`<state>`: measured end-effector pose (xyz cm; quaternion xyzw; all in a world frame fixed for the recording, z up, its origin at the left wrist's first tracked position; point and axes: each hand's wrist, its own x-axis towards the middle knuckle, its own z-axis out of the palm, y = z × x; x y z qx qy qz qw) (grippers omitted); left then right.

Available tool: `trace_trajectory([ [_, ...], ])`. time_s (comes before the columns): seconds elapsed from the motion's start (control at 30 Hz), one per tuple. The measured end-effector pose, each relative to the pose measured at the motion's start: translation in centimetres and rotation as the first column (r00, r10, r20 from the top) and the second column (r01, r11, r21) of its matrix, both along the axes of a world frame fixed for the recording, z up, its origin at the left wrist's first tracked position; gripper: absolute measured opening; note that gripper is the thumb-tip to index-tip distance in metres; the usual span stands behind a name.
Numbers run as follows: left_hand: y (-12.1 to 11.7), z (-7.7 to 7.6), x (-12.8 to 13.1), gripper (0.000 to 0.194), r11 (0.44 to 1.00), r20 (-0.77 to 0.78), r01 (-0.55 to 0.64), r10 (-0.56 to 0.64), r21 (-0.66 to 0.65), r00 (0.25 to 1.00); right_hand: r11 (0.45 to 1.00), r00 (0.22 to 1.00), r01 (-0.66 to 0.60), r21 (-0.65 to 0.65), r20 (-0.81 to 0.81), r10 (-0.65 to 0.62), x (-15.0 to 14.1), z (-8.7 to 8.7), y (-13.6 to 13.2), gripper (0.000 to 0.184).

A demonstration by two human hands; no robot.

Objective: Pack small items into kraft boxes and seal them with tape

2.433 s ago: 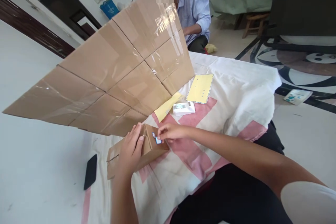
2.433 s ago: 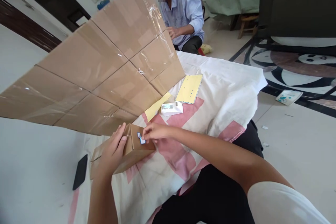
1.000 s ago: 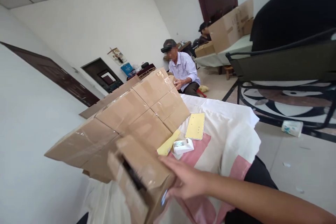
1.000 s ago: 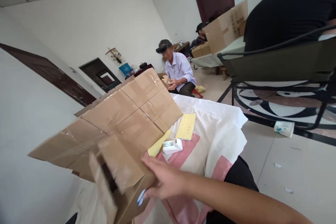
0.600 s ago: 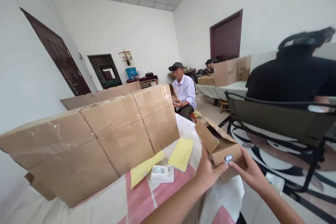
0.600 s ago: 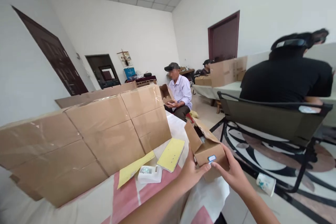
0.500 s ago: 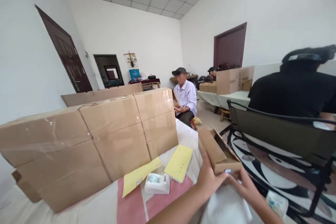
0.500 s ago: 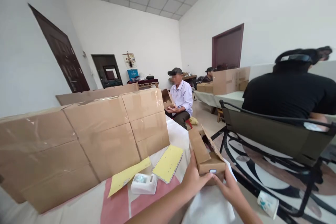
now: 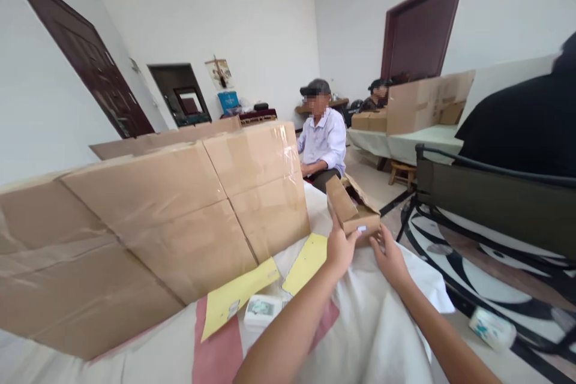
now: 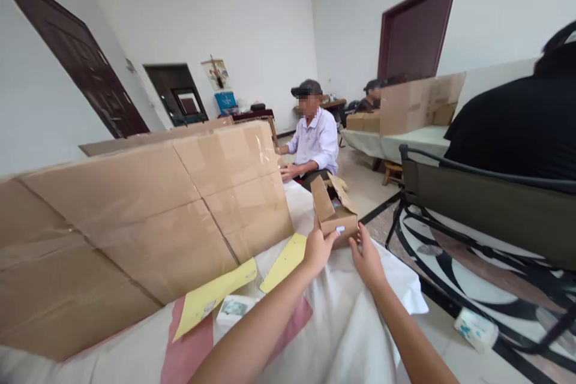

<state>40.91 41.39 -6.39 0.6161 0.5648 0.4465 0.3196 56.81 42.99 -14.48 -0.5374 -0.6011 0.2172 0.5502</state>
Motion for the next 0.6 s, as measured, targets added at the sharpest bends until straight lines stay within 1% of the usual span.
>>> trace_trajectory([
  [0.1,1.3,-0.1,0.9,0.083,0.991,-0.054,-0.104,0.1,-0.079,0.994,0.998,0.999,0.043,-0.038,0.011,-0.043,0.1,-0.3,-0.3,0.072],
  [0.17,2.4,0.4,1.5,0.079,0.973,-0.087,-0.187,0.176,-0.137,0.981,0.997,0.997,0.062,-0.054,0.052,-0.059,0.2,-0.3,-0.5,0.069],
  [0.23,2.8,1.4,1.5,0.067,0.954,-0.113,-0.239,0.221,-0.184,0.969,0.995,0.992,0.085,-0.051,0.1,-0.08,0.2,0.0,-0.6,0.064],
  [0.27,2.6,2.0,1.2,0.06,0.95,-0.125,-0.243,0.221,-0.198,0.967,0.994,0.988,0.095,-0.046,0.124,-0.088,0.3,0.1,-0.7,0.061],
  [0.33,1.0,3.2,-0.6,0.045,0.961,-0.148,-0.204,0.178,-0.188,0.973,0.993,0.981,0.114,-0.033,0.16,-0.107,0.5,0.6,-0.8,0.053],
  [0.37,-0.4,3.7,-2.2,0.038,0.972,-0.162,-0.171,0.144,-0.162,0.976,0.992,0.978,0.126,-0.029,0.169,-0.12,0.5,1.0,-0.9,0.05],
  [0.4,-2.2,3.9,-4.3,0.032,0.982,-0.181,-0.137,0.113,-0.126,0.977,0.99,0.976,0.142,-0.025,0.173,-0.136,0.5,1.3,-1.0,0.047],
  [0.43,-4.4,4.0,-6.9,0.027,0.99,-0.204,-0.113,0.094,-0.087,0.974,0.987,0.973,0.16,-0.023,0.171,-0.154,0.5,1.7,-1.2,0.045],
  [0.47,-6.9,4.0,-10.1,0.024,0.993,-0.23,-0.108,0.094,-0.05,0.969,0.983,0.971,0.18,-0.022,0.163,-0.174,0.4,2.2,-1.5,0.043],
  [0.53,-12.5,3.3,-17.9,0.016,0.983,-0.283,-0.186,0.179,0.003,0.942,0.977,0.968,0.214,-0.014,0.133,-0.211,0.2,3.3,-2.5,0.04],
  [0.6,-18.5,2.4,-27.1,0.022,0.94,-0.313,-0.339,0.335,0.044,0.889,0.971,0.967,0.239,0.013,0.083,-0.239,-0.1,4.6,-3.8,0.037],
])
